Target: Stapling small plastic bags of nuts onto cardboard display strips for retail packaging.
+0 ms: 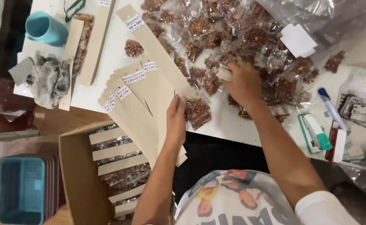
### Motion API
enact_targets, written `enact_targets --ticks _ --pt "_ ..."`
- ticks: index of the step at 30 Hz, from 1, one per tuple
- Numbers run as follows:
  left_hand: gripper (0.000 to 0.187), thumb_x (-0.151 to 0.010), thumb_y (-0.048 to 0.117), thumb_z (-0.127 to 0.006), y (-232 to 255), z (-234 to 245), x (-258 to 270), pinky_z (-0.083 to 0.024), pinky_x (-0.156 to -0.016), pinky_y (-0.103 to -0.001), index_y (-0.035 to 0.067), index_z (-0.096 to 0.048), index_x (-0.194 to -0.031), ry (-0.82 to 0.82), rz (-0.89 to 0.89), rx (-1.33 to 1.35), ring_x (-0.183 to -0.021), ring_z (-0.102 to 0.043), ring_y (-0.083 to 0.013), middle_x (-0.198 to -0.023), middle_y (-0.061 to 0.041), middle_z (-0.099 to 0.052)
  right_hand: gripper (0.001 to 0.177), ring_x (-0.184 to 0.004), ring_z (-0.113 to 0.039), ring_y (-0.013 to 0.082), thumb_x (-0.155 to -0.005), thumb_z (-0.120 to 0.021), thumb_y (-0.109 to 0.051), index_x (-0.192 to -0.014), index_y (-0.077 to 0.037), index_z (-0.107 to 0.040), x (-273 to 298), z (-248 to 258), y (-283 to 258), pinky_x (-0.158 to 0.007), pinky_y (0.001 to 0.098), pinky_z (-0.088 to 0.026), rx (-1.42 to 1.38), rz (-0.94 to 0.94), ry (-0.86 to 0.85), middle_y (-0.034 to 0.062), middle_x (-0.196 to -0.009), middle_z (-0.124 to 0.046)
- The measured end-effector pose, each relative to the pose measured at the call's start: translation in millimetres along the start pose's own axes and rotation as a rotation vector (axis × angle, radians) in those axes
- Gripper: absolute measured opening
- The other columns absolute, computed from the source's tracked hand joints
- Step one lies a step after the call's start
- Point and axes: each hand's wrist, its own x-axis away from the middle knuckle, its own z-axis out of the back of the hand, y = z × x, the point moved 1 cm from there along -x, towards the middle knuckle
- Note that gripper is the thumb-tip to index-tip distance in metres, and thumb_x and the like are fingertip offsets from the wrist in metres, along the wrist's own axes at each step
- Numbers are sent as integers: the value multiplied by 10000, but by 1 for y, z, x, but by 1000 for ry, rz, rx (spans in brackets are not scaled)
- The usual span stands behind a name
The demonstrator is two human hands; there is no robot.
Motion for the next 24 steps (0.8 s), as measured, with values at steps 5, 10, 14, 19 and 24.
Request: enact_targets --ticks 5,10,14,19,24 --pt "587 -1058 310 -556 1 2 -11 -343 -1169 -563 27 -415 -1553 -72 229 227 -1456 -390 -434 -1560 -308 -409 173 -884 -680 179 -895 -813 -136 -973 -41 -691 10 67 -19 -811 339 -527 -1155 248 -225 80 -821 -710" --pt "741 -1043 469 -508 50 -16 9 -287 -1172 -562 -1 -331 -1587 -165 308 183 -1503 -286 -432 -1627 -309 -286 365 -1021 -684 334 -876 -775 -251 -1159 -33 -696 0 57 -51 -870 483 -538 -659 470 -261 199 -1023 -748" --pt "318 -1067 322 -577 14 -12 -8 -548 -879 -386 43 -707 -990 -230 44 121 -827 -611 -149 -856 -52 -667 456 -1012 -712 293 -868 -818 -437 -1179 -138 -673 -8 23 -55 -850 418 -571 -280 519 110 53 -1005 -718" --pt "336 -1055 312 -608 8 -15 -13 -525 -694 -269 94 -662 -805 -131 -97 87 -699 -522 -69 -679 23 -571 340 -826 -683 207 -928 -792 -438 -997 -132 -660 -5 40 -97 -722 342 -557 -790 66 230 36 -827 -679" --pt "349 -1054 305 -621 13 -25 -2 -480 -650 -244 116 -666 -763 -44 -229 -7 -738 -510 -62 -642 6 -603 524 -840 -614 182 -964 -585 -632 -936 -111 -635 4 69 -142 -839 326 -500 -1431 -213 237 29 -852 -630"
